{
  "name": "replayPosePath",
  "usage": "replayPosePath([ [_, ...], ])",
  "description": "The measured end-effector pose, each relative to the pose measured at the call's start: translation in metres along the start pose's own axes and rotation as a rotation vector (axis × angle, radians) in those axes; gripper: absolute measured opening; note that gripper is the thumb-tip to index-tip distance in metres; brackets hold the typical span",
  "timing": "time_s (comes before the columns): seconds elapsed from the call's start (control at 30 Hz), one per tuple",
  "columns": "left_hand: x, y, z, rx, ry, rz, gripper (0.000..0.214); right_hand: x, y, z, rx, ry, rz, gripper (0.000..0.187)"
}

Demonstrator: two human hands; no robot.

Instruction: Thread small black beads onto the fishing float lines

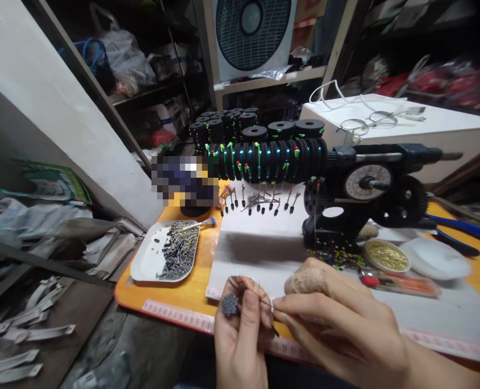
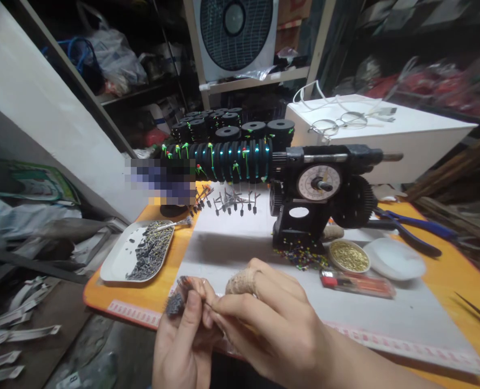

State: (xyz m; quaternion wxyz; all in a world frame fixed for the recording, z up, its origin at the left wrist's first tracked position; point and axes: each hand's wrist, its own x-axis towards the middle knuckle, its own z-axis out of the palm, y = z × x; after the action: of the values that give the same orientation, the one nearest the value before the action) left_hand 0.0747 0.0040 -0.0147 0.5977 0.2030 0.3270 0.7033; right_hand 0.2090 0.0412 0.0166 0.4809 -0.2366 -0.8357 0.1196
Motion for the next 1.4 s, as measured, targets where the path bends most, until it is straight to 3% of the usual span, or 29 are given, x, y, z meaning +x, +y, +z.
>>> replayPosePath([
  [0.13, -0.001, 0.001, -0.002, 0.078, -0.01, 0.009, 0.023, -0.005, 0.005, 0.0, -0.061, -0.054, -0.104, 0.02],
  [0.23, -0.001, 0.003, -0.004, 0.179, 0.051, 0.043, 0.024, -0.006, 0.007, -0.003, -0.069, -0.126, -0.215, 0.018],
  [0.3, -0.001, 0.005, -0.005, 0.233, 0.098, 0.052, 0.027, -0.003, 0.007, -0.006, -0.004, -0.132, -0.16, 0.019],
  [0.43, -0.001, 0.01, -0.006, 0.251, 0.086, 0.029, 0.029, 0.006, 0.005, -0.009, 0.137, -0.051, 0.131, 0.021],
  [0.6, -0.002, 0.012, -0.003, 0.236, 0.099, 0.032, 0.03, 0.009, 0.007, -0.008, 0.265, -0.113, 0.283, 0.014],
  [1.0, -0.007, 0.009, 0.001, 0.406, 0.038, -0.005, 0.03, 0.009, 0.004, -0.004, 0.277, -0.066, 0.294, 0.012],
  [1.23, -0.003, 0.015, 0.001, 0.183, 0.013, -0.038, 0.029, 0.006, 0.002, -0.003, 0.285, -0.062, 0.248, 0.014],
  [1.4, -0.002, 0.017, -0.005, 0.199, -0.061, -0.025, 0.026, 0.007, 0.005, -0.005, 0.306, -0.049, 0.254, 0.014],
])
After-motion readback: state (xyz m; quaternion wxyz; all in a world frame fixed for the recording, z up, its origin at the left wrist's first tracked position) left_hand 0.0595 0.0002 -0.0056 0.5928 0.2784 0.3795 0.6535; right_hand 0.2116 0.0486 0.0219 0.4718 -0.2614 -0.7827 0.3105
